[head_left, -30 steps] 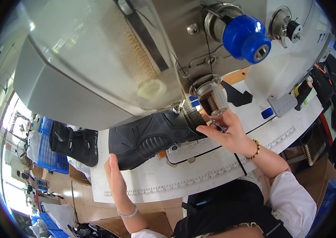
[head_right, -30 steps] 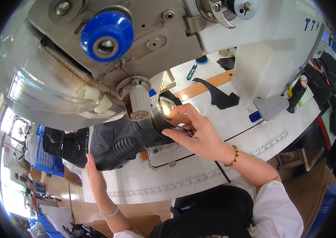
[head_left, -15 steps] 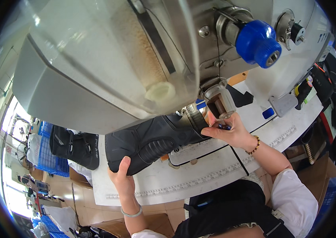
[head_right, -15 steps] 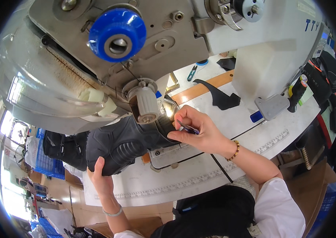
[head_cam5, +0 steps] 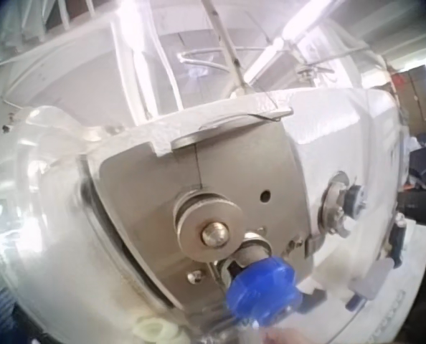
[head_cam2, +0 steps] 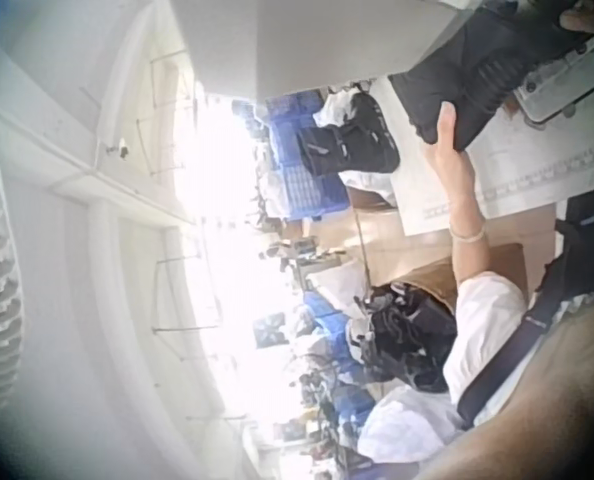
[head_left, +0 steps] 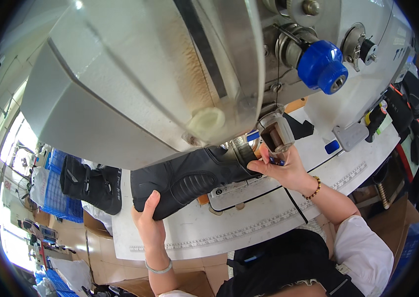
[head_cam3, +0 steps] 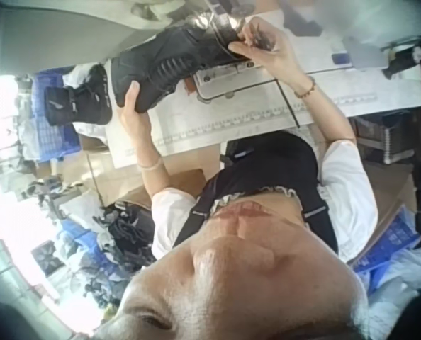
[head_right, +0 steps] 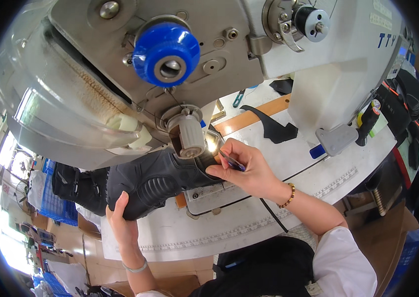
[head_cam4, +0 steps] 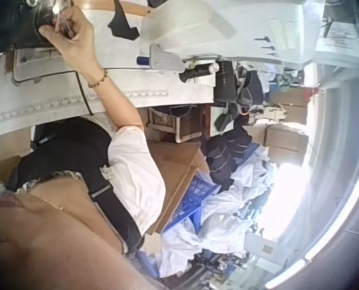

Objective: The person marks a boot upper with a pen, stitches along its edge using a sewing machine, and trims threads with thread snips.

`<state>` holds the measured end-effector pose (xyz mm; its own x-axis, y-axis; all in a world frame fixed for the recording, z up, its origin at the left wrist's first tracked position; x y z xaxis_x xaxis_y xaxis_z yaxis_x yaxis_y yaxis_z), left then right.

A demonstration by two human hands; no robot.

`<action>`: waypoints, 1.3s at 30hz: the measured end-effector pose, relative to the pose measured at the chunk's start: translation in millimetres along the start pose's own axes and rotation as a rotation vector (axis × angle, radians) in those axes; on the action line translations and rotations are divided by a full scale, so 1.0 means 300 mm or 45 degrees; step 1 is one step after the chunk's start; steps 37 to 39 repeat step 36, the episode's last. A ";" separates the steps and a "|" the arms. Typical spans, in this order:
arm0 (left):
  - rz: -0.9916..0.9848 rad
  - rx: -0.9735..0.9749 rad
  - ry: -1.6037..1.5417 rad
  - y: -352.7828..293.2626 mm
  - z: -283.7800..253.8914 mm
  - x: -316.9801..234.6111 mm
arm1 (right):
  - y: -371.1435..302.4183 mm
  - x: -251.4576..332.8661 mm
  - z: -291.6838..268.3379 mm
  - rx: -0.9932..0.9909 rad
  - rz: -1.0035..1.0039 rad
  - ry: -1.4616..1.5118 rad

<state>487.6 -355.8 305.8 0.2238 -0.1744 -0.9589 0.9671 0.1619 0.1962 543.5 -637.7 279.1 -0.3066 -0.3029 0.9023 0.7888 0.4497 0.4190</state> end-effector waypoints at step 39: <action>0.175 0.062 0.282 -0.021 -0.038 0.027 | -0.016 0.010 -0.026 0.224 -0.089 -0.479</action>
Point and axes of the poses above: each hand's wrist, its own y-axis towards the middle knuckle, its own z-axis out of the palm, x = y × z, the point moved 4 cm from there along y, towards the middle knuckle, and after that the axes turned 14 degrees about x, right-handed, at the moved point
